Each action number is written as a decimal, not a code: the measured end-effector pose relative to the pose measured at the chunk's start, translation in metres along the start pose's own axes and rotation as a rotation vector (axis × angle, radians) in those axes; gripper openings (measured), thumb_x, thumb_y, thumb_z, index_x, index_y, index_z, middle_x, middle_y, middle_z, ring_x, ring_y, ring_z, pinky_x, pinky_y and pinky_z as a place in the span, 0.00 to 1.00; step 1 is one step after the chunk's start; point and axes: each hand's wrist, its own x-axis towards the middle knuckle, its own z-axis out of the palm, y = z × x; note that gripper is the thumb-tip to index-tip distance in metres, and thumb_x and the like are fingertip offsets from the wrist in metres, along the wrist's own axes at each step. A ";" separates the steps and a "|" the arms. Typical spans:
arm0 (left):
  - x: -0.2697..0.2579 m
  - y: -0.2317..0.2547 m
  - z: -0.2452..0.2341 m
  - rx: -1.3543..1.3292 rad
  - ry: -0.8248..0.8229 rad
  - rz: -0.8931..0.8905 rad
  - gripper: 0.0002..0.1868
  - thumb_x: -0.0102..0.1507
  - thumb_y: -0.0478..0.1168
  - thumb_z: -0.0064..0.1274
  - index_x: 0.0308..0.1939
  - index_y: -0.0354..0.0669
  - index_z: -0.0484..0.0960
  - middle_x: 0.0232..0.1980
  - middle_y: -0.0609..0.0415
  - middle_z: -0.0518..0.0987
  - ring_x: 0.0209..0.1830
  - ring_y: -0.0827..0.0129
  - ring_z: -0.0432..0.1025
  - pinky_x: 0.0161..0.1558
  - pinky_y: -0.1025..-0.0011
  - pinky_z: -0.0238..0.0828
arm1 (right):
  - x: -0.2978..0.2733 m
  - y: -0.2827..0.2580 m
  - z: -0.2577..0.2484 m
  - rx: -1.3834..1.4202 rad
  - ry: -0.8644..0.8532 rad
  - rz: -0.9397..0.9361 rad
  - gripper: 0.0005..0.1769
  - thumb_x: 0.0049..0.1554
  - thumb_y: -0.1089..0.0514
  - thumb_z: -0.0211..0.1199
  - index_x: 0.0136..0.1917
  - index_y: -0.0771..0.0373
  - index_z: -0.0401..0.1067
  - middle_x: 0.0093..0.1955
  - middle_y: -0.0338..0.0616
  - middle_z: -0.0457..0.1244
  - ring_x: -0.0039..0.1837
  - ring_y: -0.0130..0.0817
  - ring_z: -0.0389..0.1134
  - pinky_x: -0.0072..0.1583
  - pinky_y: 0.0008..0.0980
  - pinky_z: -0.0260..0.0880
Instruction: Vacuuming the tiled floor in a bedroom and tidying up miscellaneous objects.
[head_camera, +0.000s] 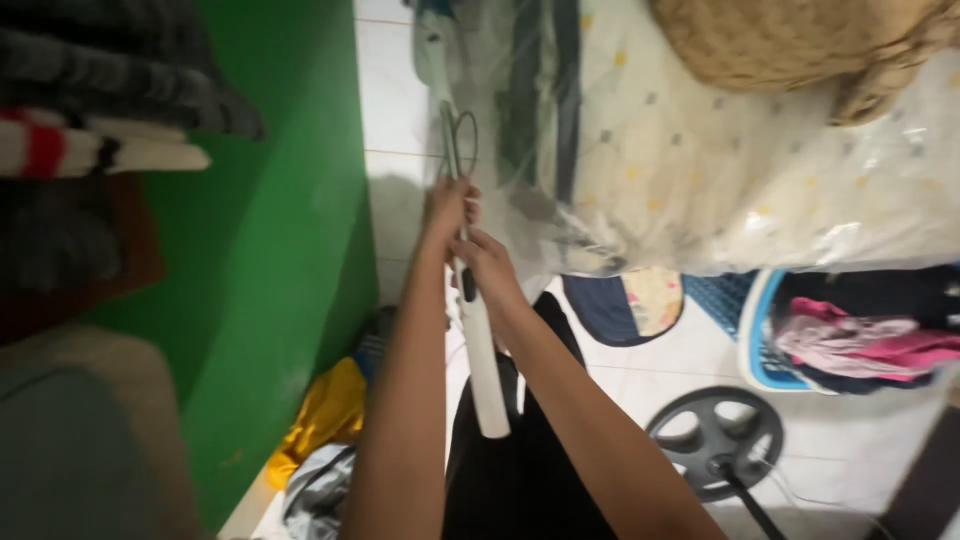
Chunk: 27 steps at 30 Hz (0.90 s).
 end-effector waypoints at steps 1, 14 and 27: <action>-0.008 0.013 0.005 -0.008 -0.009 -0.005 0.19 0.73 0.48 0.47 0.51 0.30 0.75 0.30 0.51 0.75 0.20 0.68 0.69 0.19 0.69 0.65 | 0.003 -0.001 -0.001 -0.007 0.011 0.001 0.10 0.56 0.56 0.60 0.51 0.59 0.71 0.37 0.40 0.63 0.33 0.29 0.63 0.33 0.30 0.62; -0.119 -0.053 -0.049 0.112 -0.080 0.109 0.20 0.70 0.54 0.46 0.59 0.47 0.77 0.31 0.56 0.80 0.21 0.72 0.71 0.22 0.72 0.66 | -0.038 0.118 -0.013 0.192 0.010 -0.056 0.14 0.57 0.61 0.59 0.56 0.67 0.72 0.37 0.41 0.64 0.34 0.28 0.65 0.37 0.29 0.66; -0.386 -0.129 -0.126 0.482 0.286 0.758 0.13 0.68 0.41 0.53 0.55 0.45 0.82 0.47 0.48 0.82 0.42 0.63 0.79 0.42 0.71 0.74 | -0.210 0.254 -0.062 0.185 0.079 0.073 0.16 0.58 0.59 0.58 0.58 0.67 0.68 0.33 0.39 0.60 0.29 0.28 0.59 0.30 0.29 0.60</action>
